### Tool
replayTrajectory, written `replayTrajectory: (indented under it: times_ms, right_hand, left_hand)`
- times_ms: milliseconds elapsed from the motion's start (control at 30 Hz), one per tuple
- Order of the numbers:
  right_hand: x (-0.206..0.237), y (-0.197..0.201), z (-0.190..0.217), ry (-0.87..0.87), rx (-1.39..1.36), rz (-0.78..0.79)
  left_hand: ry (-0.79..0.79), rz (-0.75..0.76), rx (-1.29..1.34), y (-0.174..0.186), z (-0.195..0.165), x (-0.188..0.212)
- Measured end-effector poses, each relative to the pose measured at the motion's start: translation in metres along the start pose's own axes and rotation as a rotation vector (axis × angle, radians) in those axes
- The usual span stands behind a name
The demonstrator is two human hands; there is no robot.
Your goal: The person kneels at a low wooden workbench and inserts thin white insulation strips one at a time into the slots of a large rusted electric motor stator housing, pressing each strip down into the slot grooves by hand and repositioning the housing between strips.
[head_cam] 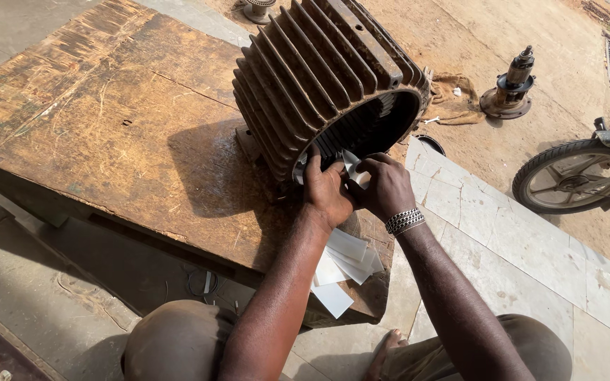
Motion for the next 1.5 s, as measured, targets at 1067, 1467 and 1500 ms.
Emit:
replayTrajectory:
  times_ms: [1067, 1467, 1500]
  right_hand:
    - [0.016, -0.025, -0.002, -0.036, -0.008, -0.133]
    - [-0.004, -0.038, -0.006, 0.048, -0.099, -0.123]
    - [0.003, -0.035, -0.007, 0.056, -0.137, -0.147]
  left_hand:
    - [-0.054, -0.132, -0.321, 0.032, -0.011, -0.01]
    - [-0.093, -0.121, -0.313, 0.034, -0.009, -0.009]
    - [-0.118, -0.082, -0.322, 0.034, -0.009, -0.01]
Point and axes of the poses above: each hand's wrist, its own x-axis away from the middle knuckle, its own y-axis out of the back of the hand, z = x × y, the point moved 3 cm from there along -x, towards the middle knuckle, and after that the axes turned 4 degrees about -z, right-handed, at the moved point
